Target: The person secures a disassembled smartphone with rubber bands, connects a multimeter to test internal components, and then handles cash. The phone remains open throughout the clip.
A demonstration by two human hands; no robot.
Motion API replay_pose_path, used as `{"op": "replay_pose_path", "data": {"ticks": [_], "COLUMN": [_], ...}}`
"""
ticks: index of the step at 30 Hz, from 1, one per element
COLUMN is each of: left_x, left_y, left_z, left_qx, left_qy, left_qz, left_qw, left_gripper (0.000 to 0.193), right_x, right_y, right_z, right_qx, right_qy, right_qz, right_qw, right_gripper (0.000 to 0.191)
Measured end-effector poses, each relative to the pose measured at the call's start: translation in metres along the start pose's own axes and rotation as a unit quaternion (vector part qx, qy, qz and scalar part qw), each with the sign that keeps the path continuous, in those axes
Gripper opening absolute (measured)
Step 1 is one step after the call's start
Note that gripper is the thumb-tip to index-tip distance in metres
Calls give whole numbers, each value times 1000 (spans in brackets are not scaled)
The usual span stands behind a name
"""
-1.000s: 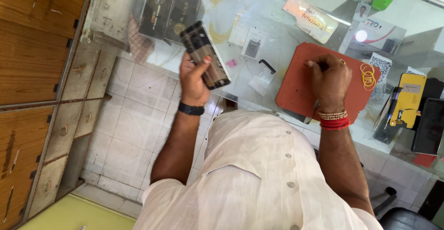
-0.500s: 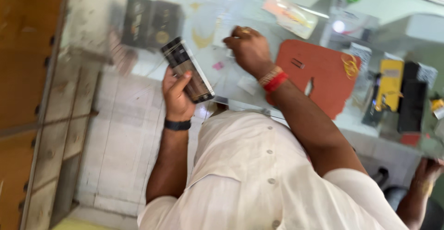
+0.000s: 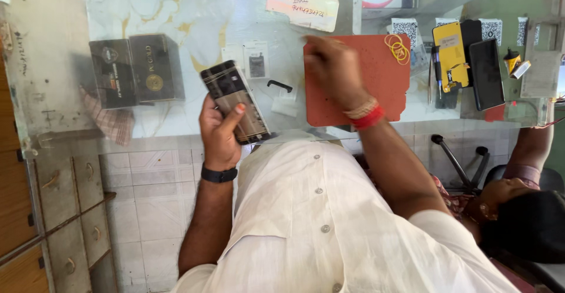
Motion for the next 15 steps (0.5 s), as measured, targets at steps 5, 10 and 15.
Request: {"op": "replay_pose_path", "data": {"ticks": [5,10,15], "left_x": [-26,-57,-69], "left_y": [15,32,44], "left_z": [34,55,72], "left_qx": [34,42,77], "left_qy": [4,47,68], "left_qz": [39,96,52], "left_qw": [999,993,993], "left_gripper": [34,31,29], "right_x": [37,21,19], "right_y": [-39,-48,-46], "right_z": [-26,-15,-25], "right_qx": [-73,66,55], "right_qy": [-109,-223,-256], "right_qz": [-11,-63,-35], "right_qw": [991,970,964], "right_gripper": [3,6,12]}}
Point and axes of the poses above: each hand's wrist, its own y-axis towards the middle knuckle, its own x-axis out of the back of the hand, z = x × y, the point moved 3 cm from there along y, towards the middle knuckle, and after that the axes turned 8 degrees about -y, right-handed, at the moved point
